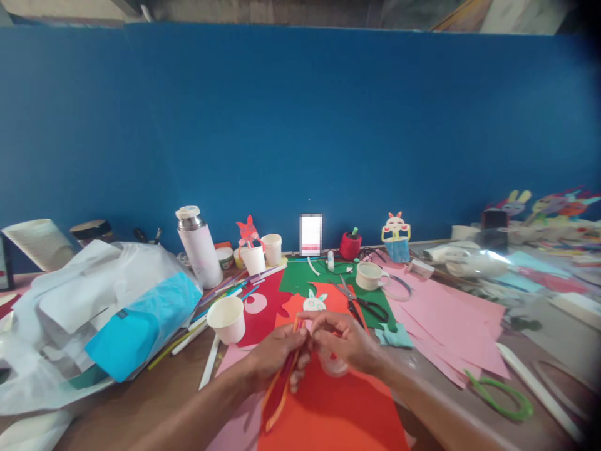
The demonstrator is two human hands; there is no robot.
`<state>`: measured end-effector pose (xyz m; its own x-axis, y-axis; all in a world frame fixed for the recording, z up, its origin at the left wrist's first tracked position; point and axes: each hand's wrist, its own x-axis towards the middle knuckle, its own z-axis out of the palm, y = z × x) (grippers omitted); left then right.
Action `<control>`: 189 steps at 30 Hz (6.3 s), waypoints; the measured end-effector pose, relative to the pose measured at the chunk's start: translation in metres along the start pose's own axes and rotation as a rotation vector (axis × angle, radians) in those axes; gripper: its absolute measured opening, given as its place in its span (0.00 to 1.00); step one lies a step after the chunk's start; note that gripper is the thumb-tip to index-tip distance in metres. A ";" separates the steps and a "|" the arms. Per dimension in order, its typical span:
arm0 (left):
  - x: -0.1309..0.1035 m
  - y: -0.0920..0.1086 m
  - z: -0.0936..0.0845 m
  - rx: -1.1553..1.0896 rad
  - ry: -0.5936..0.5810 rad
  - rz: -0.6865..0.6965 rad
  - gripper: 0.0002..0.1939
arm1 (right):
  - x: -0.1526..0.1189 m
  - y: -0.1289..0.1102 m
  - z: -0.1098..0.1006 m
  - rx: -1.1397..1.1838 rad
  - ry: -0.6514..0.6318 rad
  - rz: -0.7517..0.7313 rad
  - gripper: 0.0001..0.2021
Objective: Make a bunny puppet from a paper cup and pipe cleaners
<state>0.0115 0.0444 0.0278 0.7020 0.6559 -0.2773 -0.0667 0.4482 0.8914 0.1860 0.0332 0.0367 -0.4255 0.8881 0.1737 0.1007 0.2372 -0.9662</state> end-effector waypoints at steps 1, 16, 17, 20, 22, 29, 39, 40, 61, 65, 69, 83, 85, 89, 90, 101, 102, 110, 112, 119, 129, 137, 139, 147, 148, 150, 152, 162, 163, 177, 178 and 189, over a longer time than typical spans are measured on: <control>0.000 0.000 0.000 -0.008 0.008 -0.009 0.15 | 0.000 0.000 0.000 0.002 0.001 0.002 0.08; 0.002 -0.003 0.000 -0.052 0.012 -0.038 0.14 | 0.001 0.009 0.003 0.158 -0.006 0.028 0.07; 0.002 -0.003 0.000 -0.047 0.011 -0.043 0.14 | 0.001 0.010 0.003 0.159 -0.001 0.024 0.07; 0.003 -0.004 -0.002 -0.046 0.011 -0.044 0.15 | 0.001 0.011 0.003 0.165 0.008 0.022 0.07; 0.003 -0.005 -0.003 -0.053 0.001 -0.046 0.15 | 0.002 0.010 0.003 0.179 0.007 0.031 0.08; 0.000 -0.002 -0.002 -0.056 -0.028 -0.023 0.13 | 0.002 0.007 0.004 0.184 0.015 0.020 0.08; 0.002 -0.004 -0.008 -0.169 -0.022 -0.059 0.08 | 0.002 0.012 0.004 0.174 0.022 -0.003 0.07; 0.003 -0.004 -0.009 -0.175 -0.024 -0.061 0.07 | 0.003 0.013 0.004 0.177 0.026 -0.008 0.07; 0.004 -0.006 -0.013 -0.064 -0.039 0.133 0.09 | -0.002 0.008 0.005 -0.069 0.046 -0.151 0.05; 0.003 -0.006 -0.014 -0.088 -0.064 0.131 0.10 | -0.003 0.008 0.004 -0.147 0.076 -0.172 0.06; 0.003 -0.006 -0.013 -0.080 -0.070 0.107 0.11 | 0.000 0.010 0.001 -0.129 0.156 -0.113 0.05; 0.000 -0.006 0.000 0.119 -0.018 0.022 0.13 | 0.006 0.012 0.001 -0.017 0.144 0.032 0.07; 0.000 -0.005 0.001 0.124 -0.018 0.018 0.13 | 0.006 0.013 0.001 -0.013 0.155 0.034 0.07; 0.000 -0.005 -0.001 0.117 -0.027 0.019 0.13 | 0.007 0.013 -0.002 0.009 0.136 0.036 0.06; 0.000 -0.005 -0.001 0.115 -0.026 0.018 0.13 | 0.007 0.012 -0.002 0.012 0.137 0.040 0.05; 0.001 -0.006 -0.002 0.136 -0.028 0.015 0.12 | 0.009 0.012 -0.003 -0.099 0.194 0.040 0.07; 0.000 -0.006 -0.001 0.137 -0.027 0.010 0.12 | 0.010 0.013 -0.003 -0.124 0.198 0.036 0.07; -0.003 -0.003 0.004 0.091 -0.059 0.015 0.10 | 0.009 0.017 0.000 -0.205 0.213 0.013 0.04; -0.003 -0.003 0.003 0.075 -0.070 0.015 0.10 | 0.009 0.017 0.000 -0.173 0.200 0.017 0.04; -0.001 -0.005 0.000 0.032 -0.095 0.036 0.13 | 0.008 0.014 0.005 0.044 0.143 0.037 0.04; 0.000 -0.005 -0.007 0.002 -0.060 0.058 0.10 | 0.008 0.011 0.001 0.066 0.176 0.068 0.08; -0.006 0.005 -0.006 0.055 -0.024 0.077 0.09 | 0.003 -0.005 -0.004 0.244 0.096 0.077 0.09; -0.007 0.005 -0.005 0.088 -0.034 0.076 0.11 | 0.003 -0.002 -0.004 0.245 0.090 0.073 0.08; -0.008 0.003 0.005 0.247 -0.025 0.066 0.11 | 0.009 0.010 -0.001 0.019 0.227 0.025 0.07; -0.008 0.003 0.006 0.259 -0.034 0.071 0.11 | 0.009 0.011 0.000 -0.012 0.229 0.013 0.06; -0.008 0.003 0.007 0.275 -0.052 0.079 0.11 | 0.009 0.013 0.001 -0.066 0.236 0.001 0.05; -0.008 0.002 0.008 0.281 -0.065 0.089 0.10 | 0.008 0.012 0.002 -0.102 0.242 0.003 0.05; -0.009 0.005 0.013 0.281 -0.083 0.081 0.11 | 0.004 0.006 0.007 -0.199 0.239 -0.066 0.02; -0.010 0.005 0.013 0.274 -0.089 0.077 0.11 | 0.004 0.006 0.007 -0.201 0.243 -0.062 0.02; -0.012 0.009 -0.001 0.291 -0.254 -0.054 0.15 | 0.000 0.005 0.012 -0.144 0.168 -0.020 0.04; -0.012 0.010 -0.002 0.295 -0.260 -0.060 0.14 | 0.001 0.007 0.012 -0.133 0.161 -0.023 0.04; -0.007 0.001 -0.007 0.207 -0.257 -0.111 0.12 | 0.001 0.016 0.014 -0.073 0.123 -0.018 0.06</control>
<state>0.0013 0.0445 0.0285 0.8542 0.4238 -0.3013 0.1475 0.3581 0.9219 0.1745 0.0325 0.0192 -0.3145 0.9241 0.2170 0.1607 0.2772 -0.9473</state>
